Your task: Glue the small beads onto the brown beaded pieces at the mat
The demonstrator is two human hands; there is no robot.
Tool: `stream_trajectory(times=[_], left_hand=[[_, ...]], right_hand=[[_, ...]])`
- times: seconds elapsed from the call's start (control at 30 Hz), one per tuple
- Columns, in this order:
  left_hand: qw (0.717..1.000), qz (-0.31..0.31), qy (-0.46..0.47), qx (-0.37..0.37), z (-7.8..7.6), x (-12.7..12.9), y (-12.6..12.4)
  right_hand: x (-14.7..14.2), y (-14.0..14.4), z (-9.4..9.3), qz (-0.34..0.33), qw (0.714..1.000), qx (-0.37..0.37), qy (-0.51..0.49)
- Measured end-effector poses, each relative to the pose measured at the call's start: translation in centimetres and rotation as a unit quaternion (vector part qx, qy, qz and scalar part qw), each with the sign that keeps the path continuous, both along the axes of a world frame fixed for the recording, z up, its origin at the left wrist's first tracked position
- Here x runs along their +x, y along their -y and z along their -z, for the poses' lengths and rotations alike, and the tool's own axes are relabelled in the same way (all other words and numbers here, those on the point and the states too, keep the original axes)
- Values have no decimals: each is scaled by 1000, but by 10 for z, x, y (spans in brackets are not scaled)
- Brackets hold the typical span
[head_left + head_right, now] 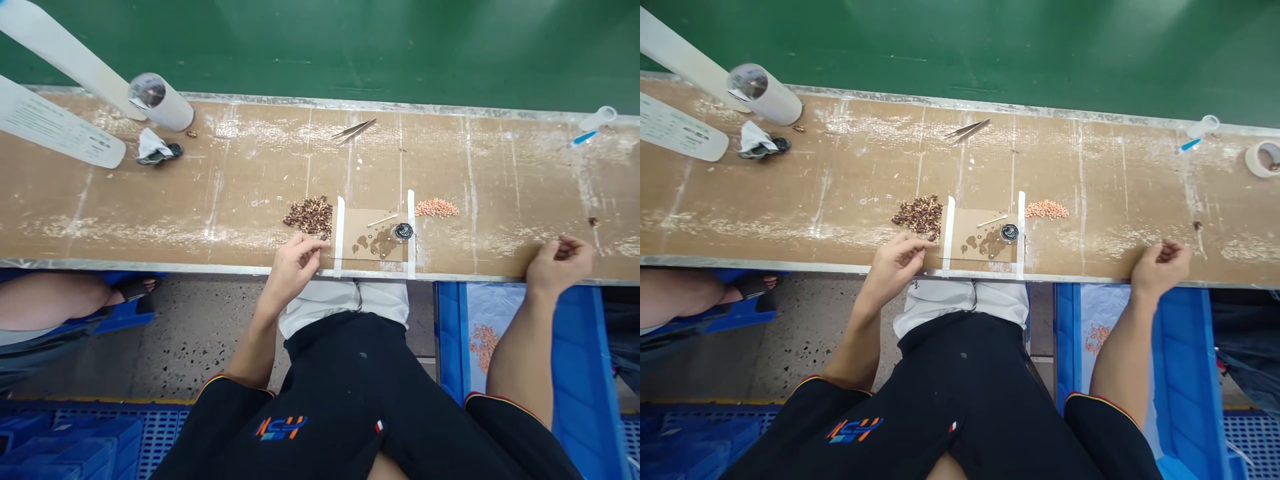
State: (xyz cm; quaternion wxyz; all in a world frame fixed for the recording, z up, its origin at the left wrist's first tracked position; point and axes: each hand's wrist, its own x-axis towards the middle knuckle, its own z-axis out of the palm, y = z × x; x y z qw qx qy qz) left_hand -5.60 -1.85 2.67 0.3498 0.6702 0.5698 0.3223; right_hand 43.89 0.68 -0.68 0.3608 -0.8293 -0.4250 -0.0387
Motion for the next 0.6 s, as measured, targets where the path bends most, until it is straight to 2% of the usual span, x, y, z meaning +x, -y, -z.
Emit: stream_trajectory(times=[0.03, 0.07, 0.17, 0.3, 0.43, 0.6], left_hand=[[999, -2, 49, -17, 1, 4, 0], [995, -3, 97, -38, 3, 9, -1], [973, -8, 213, -84, 11, 25, -5], [948, -19, 304, -96, 23, 46, -12], [942, -19, 319, -104, 32, 53, -15], [937, -30, 338, -83, 39, 48, -14]], right_hand=[[-15, 2, -1, 4, 1000, 5, -9], [-30, 3, -3, -23, 999, -3, -21], [-70, 1, -5, -153, 985, -68, -34], [-103, -15, -5, -269, 956, -118, -11], [-115, -33, -4, -326, 934, -141, 29], [-109, -47, -5, -371, 906, -180, 96]])
